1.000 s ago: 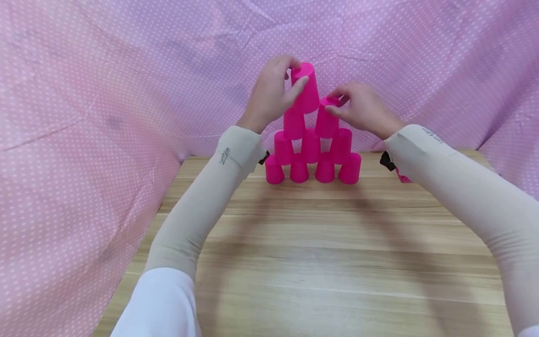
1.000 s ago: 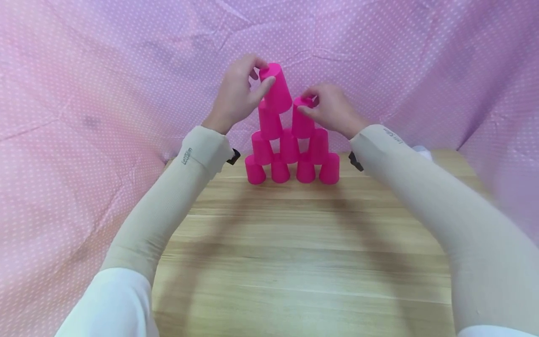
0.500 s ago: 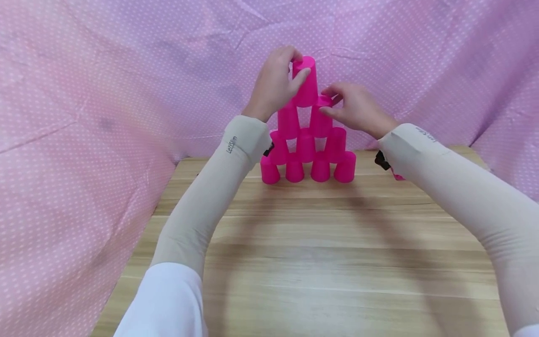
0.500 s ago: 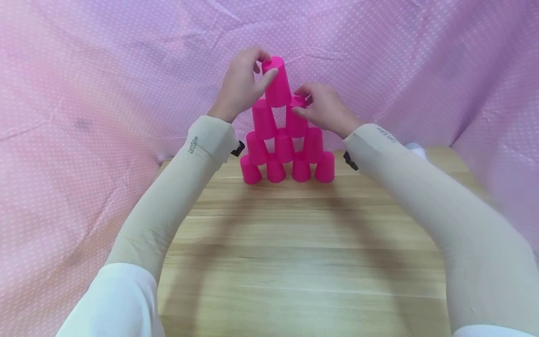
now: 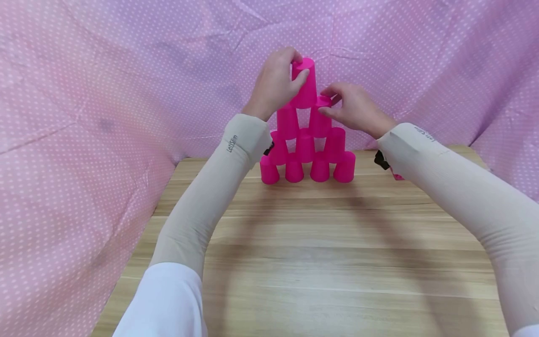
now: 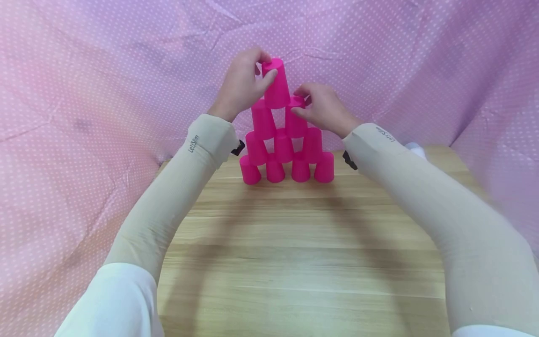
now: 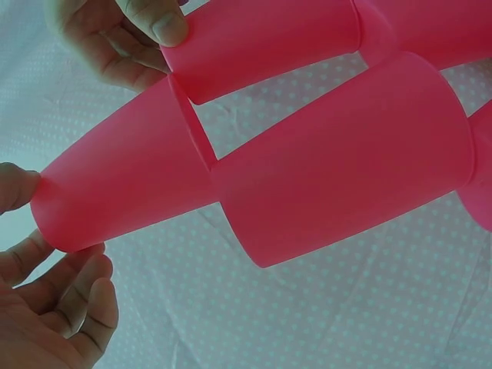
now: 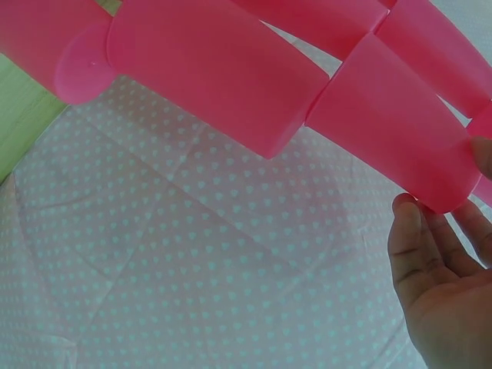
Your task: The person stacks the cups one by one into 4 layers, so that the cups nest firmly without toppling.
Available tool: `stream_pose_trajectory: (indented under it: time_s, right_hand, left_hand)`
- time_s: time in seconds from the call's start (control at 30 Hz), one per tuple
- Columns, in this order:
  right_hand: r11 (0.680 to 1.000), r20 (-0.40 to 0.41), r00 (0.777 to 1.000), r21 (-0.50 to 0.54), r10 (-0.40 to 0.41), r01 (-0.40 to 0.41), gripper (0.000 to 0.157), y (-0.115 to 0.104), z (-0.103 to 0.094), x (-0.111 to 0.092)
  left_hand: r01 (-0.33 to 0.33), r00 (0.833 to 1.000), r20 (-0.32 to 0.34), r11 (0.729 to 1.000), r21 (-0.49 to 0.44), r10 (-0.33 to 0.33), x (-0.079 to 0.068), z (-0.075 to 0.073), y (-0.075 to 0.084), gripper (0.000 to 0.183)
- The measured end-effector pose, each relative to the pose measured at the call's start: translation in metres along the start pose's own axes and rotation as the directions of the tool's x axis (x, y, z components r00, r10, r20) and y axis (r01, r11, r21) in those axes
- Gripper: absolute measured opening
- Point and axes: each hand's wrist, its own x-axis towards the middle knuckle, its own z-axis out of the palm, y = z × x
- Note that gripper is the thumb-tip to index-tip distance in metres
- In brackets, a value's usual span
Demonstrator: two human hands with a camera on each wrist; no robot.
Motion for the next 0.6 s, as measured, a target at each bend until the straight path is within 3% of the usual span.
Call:
stream_pose_trajectory:
  time_s: [0.17,0.43,0.6]
  right_hand:
    - [1.000,0.005,1.000,0.011,-0.012,0.012,0.052,0.002,0.001,-0.001]
    - [0.999,0.000,0.999,0.013,-0.036,0.036,0.056,0.006,-0.004,-0.005]
    - [0.998,-0.048,0.997,0.012,-0.067,0.068,0.058,0.009,-0.009,-0.021]
  left_hand:
    - [0.036,0.999,-0.001,0.999,0.008,-0.036,-0.003,0.001,-0.001,0.043]
    - [0.025,1.000,-0.011,1.000,0.002,-0.025,-0.009,-0.001,-0.007,0.046]
    - [-0.059,0.998,-0.004,0.992,0.109,0.059,-0.026,-0.002,-0.012,0.051]
